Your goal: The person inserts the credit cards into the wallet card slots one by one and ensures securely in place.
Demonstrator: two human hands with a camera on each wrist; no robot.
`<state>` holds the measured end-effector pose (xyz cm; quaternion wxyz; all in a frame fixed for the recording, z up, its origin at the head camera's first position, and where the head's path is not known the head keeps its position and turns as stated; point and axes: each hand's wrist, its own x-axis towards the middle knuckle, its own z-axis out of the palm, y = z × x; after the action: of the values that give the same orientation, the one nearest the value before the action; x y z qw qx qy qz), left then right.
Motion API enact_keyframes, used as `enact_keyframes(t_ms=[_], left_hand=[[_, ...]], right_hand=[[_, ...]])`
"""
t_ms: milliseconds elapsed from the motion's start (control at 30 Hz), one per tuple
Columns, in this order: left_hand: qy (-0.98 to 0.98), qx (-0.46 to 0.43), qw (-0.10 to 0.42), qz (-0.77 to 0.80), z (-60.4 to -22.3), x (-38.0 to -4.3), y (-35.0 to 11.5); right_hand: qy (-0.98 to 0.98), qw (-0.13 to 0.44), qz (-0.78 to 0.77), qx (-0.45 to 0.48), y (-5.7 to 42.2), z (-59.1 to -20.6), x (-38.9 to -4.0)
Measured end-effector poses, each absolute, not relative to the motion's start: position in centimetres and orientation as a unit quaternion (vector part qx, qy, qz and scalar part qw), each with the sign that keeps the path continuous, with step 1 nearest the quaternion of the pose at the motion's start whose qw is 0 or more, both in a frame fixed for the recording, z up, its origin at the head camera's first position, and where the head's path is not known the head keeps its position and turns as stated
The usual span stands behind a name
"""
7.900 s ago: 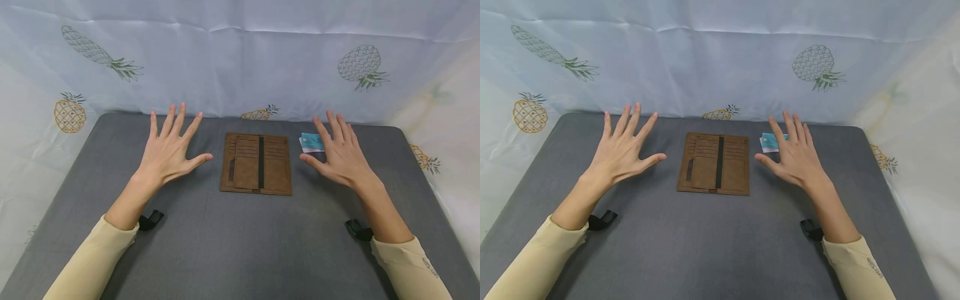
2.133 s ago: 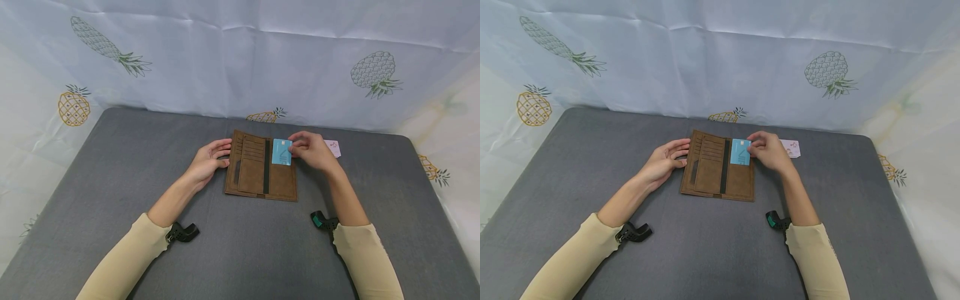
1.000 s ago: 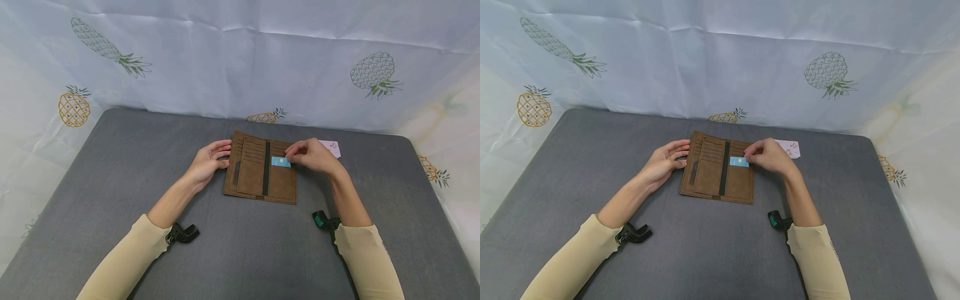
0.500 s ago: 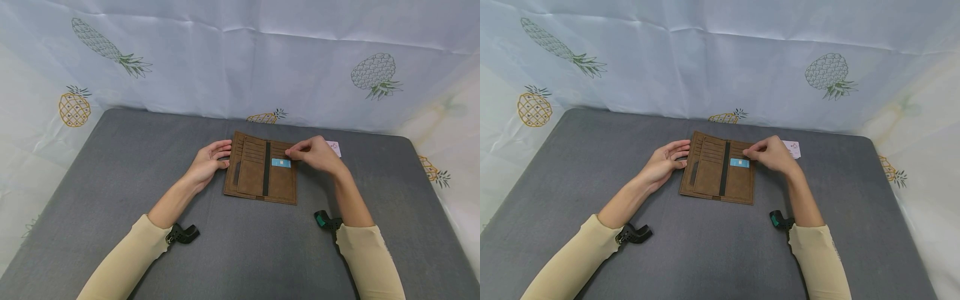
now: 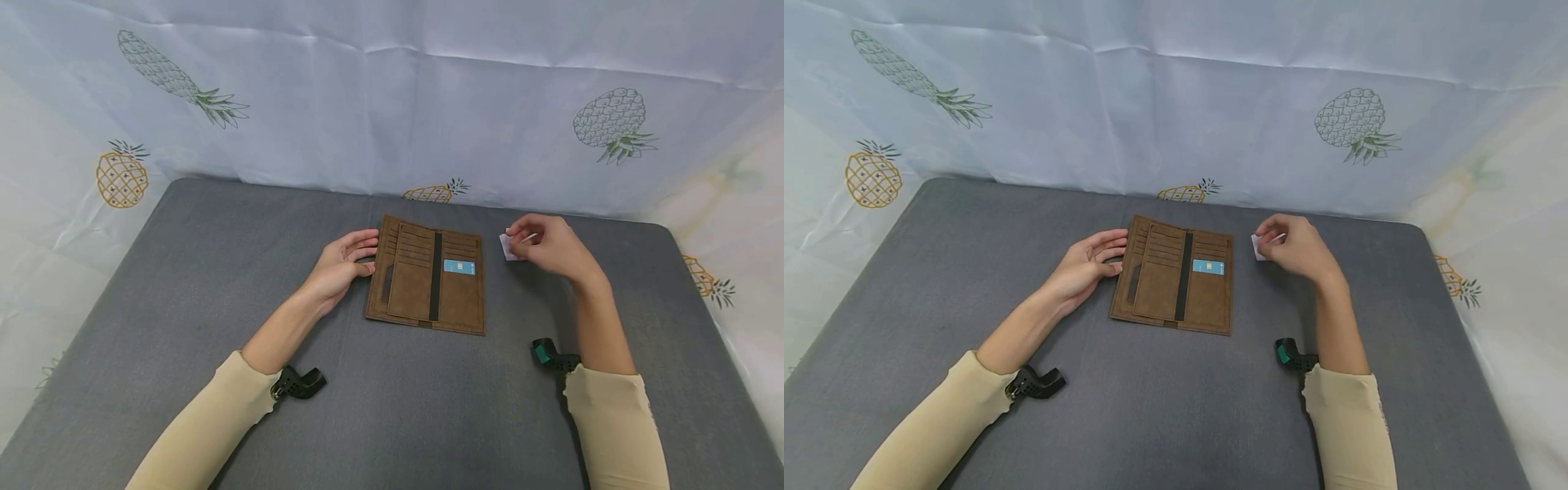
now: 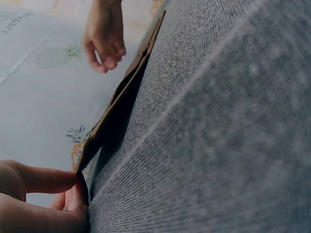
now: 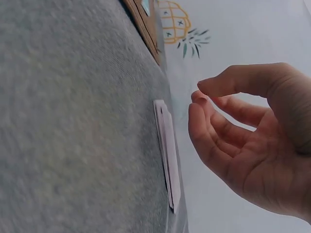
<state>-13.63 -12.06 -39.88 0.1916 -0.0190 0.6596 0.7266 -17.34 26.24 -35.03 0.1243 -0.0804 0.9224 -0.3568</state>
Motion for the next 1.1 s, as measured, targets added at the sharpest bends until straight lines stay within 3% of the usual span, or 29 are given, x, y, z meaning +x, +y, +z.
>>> enact_keyframes(t_ms=[667, 1100], left_hand=[[0.661, -0.023, 0.19, 0.726, -39.8, -13.6, -12.0], [0.662, -0.02, 0.189, 0.725, -39.9, -13.6, -12.0]], right_hand=[[0.944, 0.068, -0.317, -0.061, 29.0, -35.4, -17.5], [0.954, 0.091, -0.285, -0.029, 29.7, -36.0, -17.9]])
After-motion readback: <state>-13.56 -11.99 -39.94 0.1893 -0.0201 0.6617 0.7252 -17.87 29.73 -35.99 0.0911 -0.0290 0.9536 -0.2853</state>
